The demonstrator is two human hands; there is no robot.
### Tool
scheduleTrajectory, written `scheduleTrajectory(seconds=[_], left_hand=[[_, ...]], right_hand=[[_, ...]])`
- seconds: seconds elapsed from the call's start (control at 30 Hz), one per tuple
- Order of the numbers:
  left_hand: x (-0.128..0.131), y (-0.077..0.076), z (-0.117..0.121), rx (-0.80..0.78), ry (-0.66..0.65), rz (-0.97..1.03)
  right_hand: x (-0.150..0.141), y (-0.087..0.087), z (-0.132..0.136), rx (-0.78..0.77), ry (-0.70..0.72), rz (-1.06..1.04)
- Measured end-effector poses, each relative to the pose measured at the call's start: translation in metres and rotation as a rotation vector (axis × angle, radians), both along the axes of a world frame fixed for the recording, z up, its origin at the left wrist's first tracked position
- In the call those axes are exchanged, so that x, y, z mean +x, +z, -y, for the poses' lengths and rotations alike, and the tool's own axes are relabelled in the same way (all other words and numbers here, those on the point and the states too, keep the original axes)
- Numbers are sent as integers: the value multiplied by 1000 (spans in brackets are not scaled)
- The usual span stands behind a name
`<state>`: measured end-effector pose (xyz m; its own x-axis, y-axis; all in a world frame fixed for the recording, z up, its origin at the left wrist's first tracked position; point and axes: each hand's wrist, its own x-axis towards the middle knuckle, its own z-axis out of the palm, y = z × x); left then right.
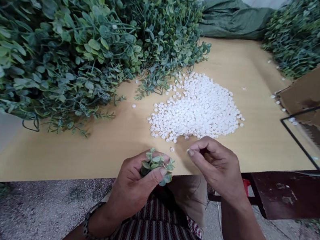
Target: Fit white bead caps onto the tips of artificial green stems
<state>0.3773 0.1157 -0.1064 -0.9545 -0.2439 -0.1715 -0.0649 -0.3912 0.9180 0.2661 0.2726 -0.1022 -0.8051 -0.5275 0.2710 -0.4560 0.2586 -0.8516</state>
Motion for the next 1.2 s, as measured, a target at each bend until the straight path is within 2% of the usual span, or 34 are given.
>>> scheduleTrajectory(seconds=[0.17,0.33,0.57,0.9,1.2], left_hand=[[-3,1,-6,-68,22,-85],[-6,4,-9,-118,-26,-118],[-4,5,-10,-130,-66,-131],[-5,11,-11,-342,-51,-123],[-6,17,-9,-412,-46,-145]], right_hand=[[15,-4,4,-355,158,459],[19,-13,9,-537,251,640],[18,-16,6,-546,327,623],[15,-15,6,-532,415,584],[14,-17,2,-471,449,547]])
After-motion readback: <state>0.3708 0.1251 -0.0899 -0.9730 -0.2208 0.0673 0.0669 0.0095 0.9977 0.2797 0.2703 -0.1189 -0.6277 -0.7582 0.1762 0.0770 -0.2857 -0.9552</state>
